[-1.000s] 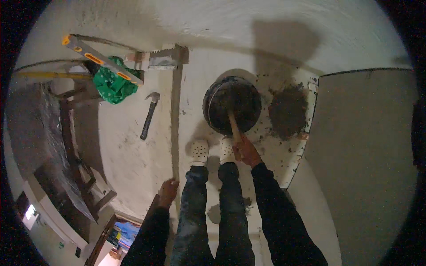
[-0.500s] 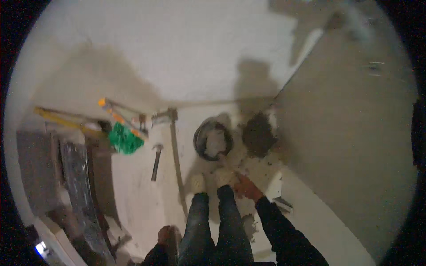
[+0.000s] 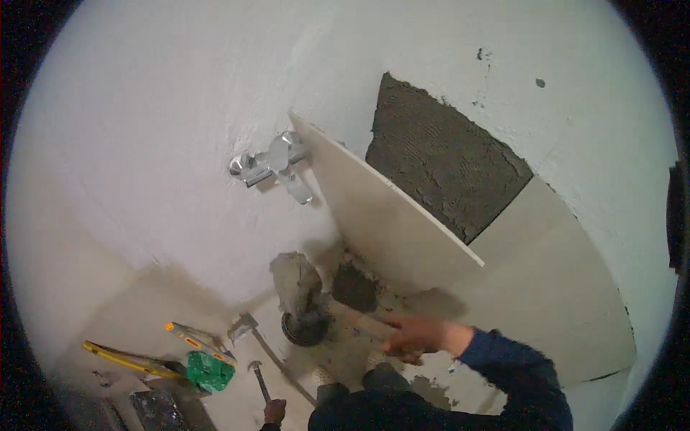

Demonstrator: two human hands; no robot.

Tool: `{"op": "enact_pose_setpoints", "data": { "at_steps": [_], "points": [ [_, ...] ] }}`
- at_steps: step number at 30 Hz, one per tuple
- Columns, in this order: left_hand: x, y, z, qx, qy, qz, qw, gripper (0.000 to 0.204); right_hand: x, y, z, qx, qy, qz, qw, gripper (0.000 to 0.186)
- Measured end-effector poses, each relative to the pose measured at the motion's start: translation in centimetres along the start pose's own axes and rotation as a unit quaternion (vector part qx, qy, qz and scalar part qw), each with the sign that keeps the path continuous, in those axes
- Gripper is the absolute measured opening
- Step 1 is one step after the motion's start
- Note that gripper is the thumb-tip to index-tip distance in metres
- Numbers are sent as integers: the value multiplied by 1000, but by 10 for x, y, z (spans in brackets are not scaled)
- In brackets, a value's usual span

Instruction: The person removes a tile from the bathroom wall, fills a bucket with mortar, and applies mortar onto the wall using a trowel.

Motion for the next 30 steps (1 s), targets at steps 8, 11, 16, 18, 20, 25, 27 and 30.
{"op": "enact_pose_setpoints", "data": {
  "at_steps": [8, 11, 16, 18, 20, 25, 27, 30],
  "points": [
    [-21, 20, 20, 25, -8, 30, 999, 38, 139, -134, 30, -128, 72, -84, 986, 49],
    [-29, 28, 20, 18, -27, -14, 999, 39, 164, -157, 1, -101, 109, -194, 970, 40],
    [-58, 16, 17, -54, -66, -92, 992, 32, 198, -191, -78, -114, 20, -256, 960, 33],
    [-92, 13, 11, -30, -129, -159, 978, 22, 197, -189, -132, -151, -36, -242, 958, 34],
    [-117, 4, 6, -28, -167, -185, 968, 21, 192, -173, -183, -168, -84, -233, 954, 34],
    [-172, -7, 14, -2, -176, -206, 962, 20, 180, -138, -242, -202, -200, -200, 938, 58],
    [-190, -6, 11, 4, -167, -206, 964, 20, 166, -113, -268, -265, -268, -257, 890, 60],
    [-205, -6, 11, 13, -104, -187, 977, 19, 148, -84, -281, -331, -347, -286, 830, 62]
  ]
}}
Point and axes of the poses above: each hand's wrist, its own y-axis towards the middle knuckle, its own z-axis out of the palm, x = y × z, the point moved 5 cm from there along y, towards the middle knuckle, and after that the axes turned 9 degrees about x, right-handed, at the moved point
